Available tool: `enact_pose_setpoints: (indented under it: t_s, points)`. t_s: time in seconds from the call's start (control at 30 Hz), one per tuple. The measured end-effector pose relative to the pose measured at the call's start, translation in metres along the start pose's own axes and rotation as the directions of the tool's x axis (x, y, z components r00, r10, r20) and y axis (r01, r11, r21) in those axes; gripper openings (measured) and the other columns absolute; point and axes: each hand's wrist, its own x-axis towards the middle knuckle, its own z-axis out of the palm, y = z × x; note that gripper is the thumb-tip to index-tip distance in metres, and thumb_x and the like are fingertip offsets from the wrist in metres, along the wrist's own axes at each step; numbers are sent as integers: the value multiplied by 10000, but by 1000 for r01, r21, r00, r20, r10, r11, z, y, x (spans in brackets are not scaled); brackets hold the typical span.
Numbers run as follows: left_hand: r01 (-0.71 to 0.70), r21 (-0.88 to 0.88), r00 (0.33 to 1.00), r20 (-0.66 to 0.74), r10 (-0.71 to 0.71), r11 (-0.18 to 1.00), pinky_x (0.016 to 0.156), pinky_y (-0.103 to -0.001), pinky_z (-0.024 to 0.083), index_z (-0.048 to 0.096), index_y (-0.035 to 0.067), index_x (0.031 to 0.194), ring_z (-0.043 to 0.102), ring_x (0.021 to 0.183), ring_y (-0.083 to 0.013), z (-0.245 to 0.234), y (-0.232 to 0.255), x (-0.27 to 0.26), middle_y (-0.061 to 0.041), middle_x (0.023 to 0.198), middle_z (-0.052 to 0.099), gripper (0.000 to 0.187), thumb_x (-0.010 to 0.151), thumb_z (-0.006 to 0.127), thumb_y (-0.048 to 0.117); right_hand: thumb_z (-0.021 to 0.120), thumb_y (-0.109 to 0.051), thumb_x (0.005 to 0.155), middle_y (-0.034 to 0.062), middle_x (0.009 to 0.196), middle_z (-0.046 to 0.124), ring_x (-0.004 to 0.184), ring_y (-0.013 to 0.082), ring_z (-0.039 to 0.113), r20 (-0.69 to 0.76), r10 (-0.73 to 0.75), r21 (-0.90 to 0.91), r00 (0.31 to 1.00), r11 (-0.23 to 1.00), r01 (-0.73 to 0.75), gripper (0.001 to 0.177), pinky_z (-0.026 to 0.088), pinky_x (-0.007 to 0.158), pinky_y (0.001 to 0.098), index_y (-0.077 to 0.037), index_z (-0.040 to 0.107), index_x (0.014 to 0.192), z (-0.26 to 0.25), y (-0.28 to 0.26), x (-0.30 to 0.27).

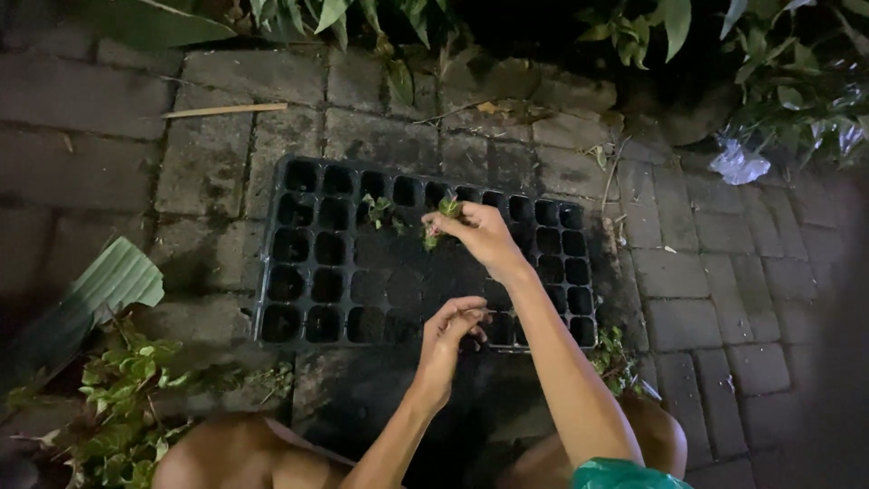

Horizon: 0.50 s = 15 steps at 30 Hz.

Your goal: Removing seedlings from a nursery tray, clearing the tray, and then replanting them into the cells with fresh soil.

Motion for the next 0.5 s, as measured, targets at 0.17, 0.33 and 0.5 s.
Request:
enact_pose_setpoints:
  t_s: [0.17,0.33,0.5]
  points:
    - [-26,40,999,39,24,999,741,-290,463,711,-33,1186,582,808,-167,0,-3,2,-117,969,696,321,953,567,134,567,-73,997,90,962,730,892,144,663,72,7,40,997,999,-10,269,514,832,270,39,728,1181,-6,-1,1]
    - [-47,95,998,48,43,994,838,-296,495,705,-58,1188,583,909,-172,2,-1,2,-114,1023,685,339,942,579,137,607,-106,973,75,891,746,754,129,662,128,81,-306,988,951,-38,175,526,710,263,-5,688,1090,-11,-15,6]
    - [22,118,1000,19,-25,993,884,-258,466,716,-40,1216,592,941,-141,1,-4,5,-84,1018,697,358,937,595,148,692,-130,924,57,939,784,731,145,706,93,154,-511,984,855,-86,200,566,701,290,-42,733,1099,-6,-33,15]
